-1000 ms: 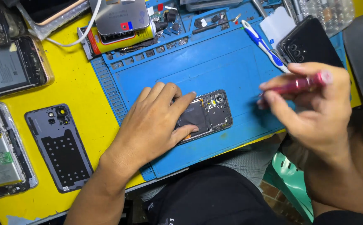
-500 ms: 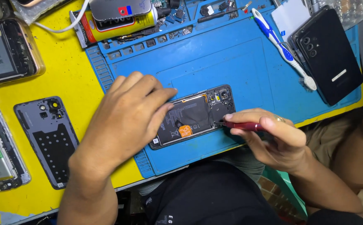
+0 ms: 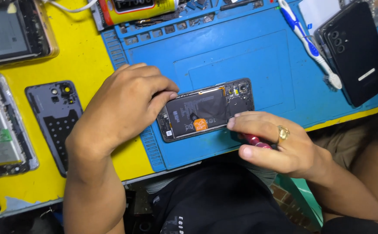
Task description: A person is disassembling a smartphone on a repair bench, using a screwdriver to remove internal screws and prying out components.
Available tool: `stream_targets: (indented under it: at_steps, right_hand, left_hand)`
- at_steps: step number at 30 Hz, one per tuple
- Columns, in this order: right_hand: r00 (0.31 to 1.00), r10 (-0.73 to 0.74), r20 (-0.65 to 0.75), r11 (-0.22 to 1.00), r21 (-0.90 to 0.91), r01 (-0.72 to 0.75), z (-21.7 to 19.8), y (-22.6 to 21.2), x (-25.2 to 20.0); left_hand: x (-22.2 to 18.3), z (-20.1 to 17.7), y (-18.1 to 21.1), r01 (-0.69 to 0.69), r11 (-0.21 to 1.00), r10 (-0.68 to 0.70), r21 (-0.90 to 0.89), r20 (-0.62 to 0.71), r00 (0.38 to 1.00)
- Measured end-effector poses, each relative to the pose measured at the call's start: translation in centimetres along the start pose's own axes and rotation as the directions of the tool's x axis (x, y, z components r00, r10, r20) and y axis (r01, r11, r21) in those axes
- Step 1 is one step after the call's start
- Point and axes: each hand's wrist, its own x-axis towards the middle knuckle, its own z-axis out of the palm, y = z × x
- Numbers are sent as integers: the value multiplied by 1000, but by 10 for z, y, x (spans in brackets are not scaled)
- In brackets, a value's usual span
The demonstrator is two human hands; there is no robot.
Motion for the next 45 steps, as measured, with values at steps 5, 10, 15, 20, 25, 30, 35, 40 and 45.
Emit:
stream_targets:
  at_steps: [5,10,15,20,25,30,35,40,45]
  right_hand:
    - [991,131,-19,987,99,-128,-2,-2,-7]
    - [919,285,-271,949,212,-232,11,-18,-15]
    - [979,169,-111,986,8,-169,-3,0,-45]
    - [900,428,-83,899,135,-416,6,-42,-16]
    - [905,396,-156,917,24,-397,4,5,-63]
    - [944,288,-159,954,129,-269,-1,6,-44]
    - [956,261,-135,965,11,-262,-12,7,-37]
    - [937,253,-242,967,78,-241,-1,-1,-32]
    - [921,339,-192,932,202,-300,1,-7,-18]
  left_hand:
    - [-1,-1,0,56,998,-56,2,27,998]
    - [-5,9,-7,21,999,-19,41,-47,999]
    - [-3,21,7,64,997,-60,54,-58,997]
    - [-31,49,56,72,966,93,249,-594,799]
    - [-100,57,47,222,960,-33,171,-717,696]
    - [-154,55,18,663,741,-324,107,-808,493]
    - [-148,55,17,710,699,-396,81,-783,480]
    - [-123,53,16,726,672,-385,148,-767,513]
    - [-112,50,10,718,670,-372,187,-753,543]
